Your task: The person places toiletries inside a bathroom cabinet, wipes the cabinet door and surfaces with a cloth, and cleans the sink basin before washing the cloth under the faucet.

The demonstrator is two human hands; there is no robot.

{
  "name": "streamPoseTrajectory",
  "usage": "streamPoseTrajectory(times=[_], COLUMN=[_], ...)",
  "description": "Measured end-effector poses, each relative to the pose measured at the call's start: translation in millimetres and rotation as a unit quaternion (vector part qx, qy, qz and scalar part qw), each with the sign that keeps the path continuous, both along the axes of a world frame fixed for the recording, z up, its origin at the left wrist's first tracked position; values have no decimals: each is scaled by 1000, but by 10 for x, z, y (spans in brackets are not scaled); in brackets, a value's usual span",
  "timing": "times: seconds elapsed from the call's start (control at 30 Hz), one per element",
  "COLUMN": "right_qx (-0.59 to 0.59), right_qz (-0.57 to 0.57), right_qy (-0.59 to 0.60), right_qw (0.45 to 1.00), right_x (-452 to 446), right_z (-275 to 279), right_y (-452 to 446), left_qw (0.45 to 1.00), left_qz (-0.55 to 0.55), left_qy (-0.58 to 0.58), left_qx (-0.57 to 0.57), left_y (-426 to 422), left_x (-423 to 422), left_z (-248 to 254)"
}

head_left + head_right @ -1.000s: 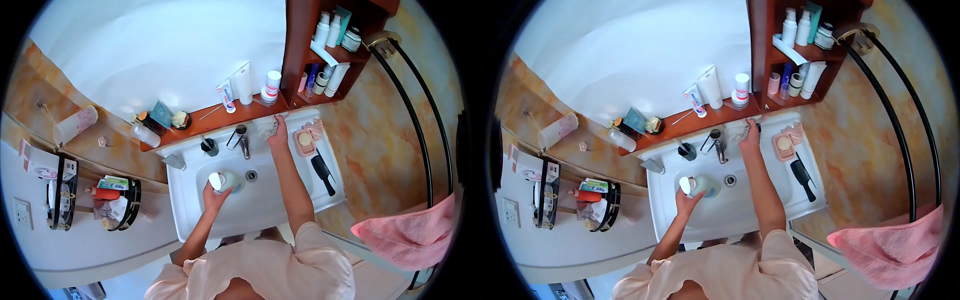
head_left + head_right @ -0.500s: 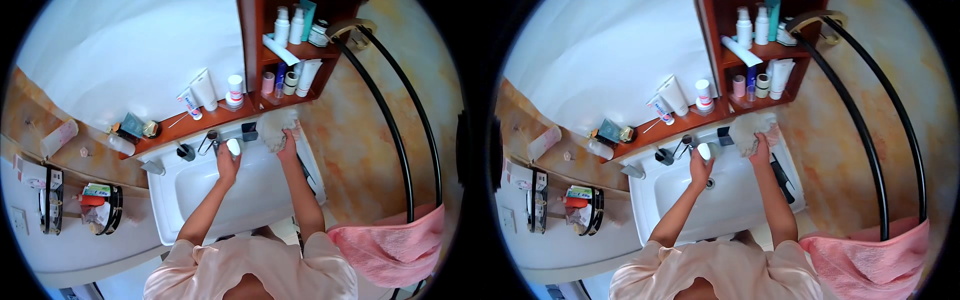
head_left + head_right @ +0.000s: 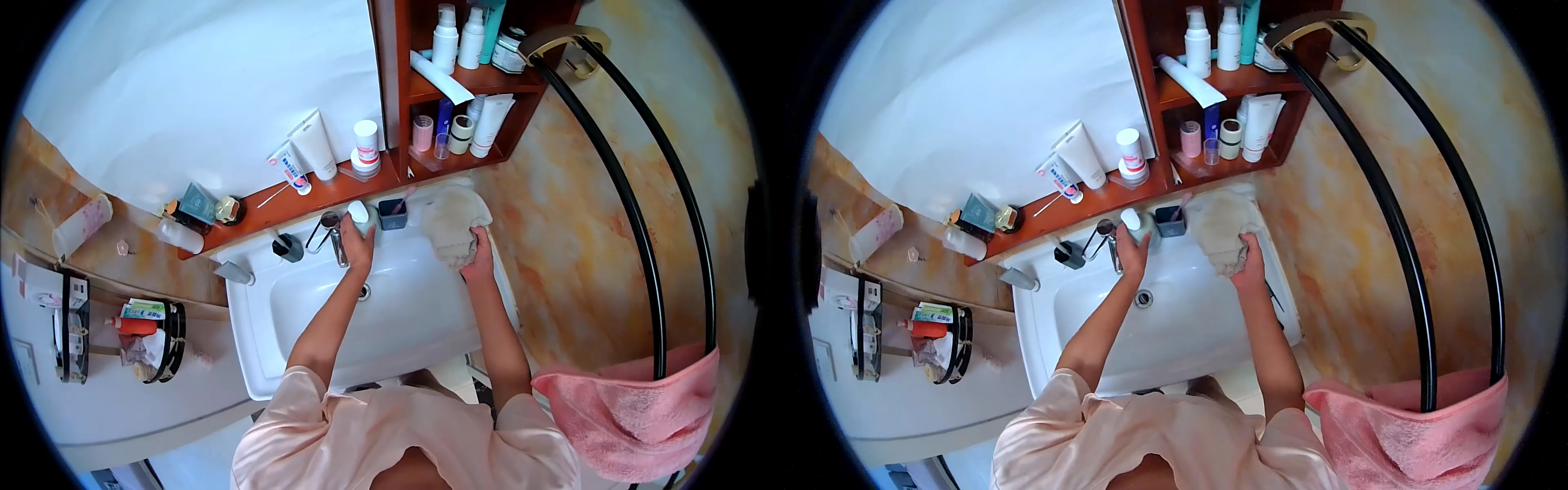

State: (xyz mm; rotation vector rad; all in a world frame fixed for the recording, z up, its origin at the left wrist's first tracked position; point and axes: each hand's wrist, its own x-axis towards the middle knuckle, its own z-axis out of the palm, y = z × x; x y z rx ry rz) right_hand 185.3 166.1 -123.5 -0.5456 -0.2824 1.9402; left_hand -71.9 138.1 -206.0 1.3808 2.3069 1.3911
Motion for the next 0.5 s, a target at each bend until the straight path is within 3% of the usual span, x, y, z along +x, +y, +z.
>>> streamPoseTrajectory(times=[0.23,0.33,0.37,0.43,0.47,0.5], right_qx=[-21,36,82,167,322,465], right_qz=[-6,-48,-38,-14,-15,-17], right_qy=[-64,-61,-157,-345,-447,-528], right_qw=[998,996,983,923,835,710], right_x=[2,-12,-31,-102,-198,-334], right_z=[66,-65,-144,-300,-152,153], right_y=[-114,-132,-154,-256,-381,-549], left_qw=[995,991,988,964,926,850], left_qz=[-24,-31,-68,-163,-204,-222], left_qy=[51,51,46,-197,-314,-474], left_qx=[81,121,132,74,43,58], left_y=[-174,-463,-574,-752,-820,-869], left_x=[164,327,390,707,844,932], left_z=[423,609,510,632,734,825])
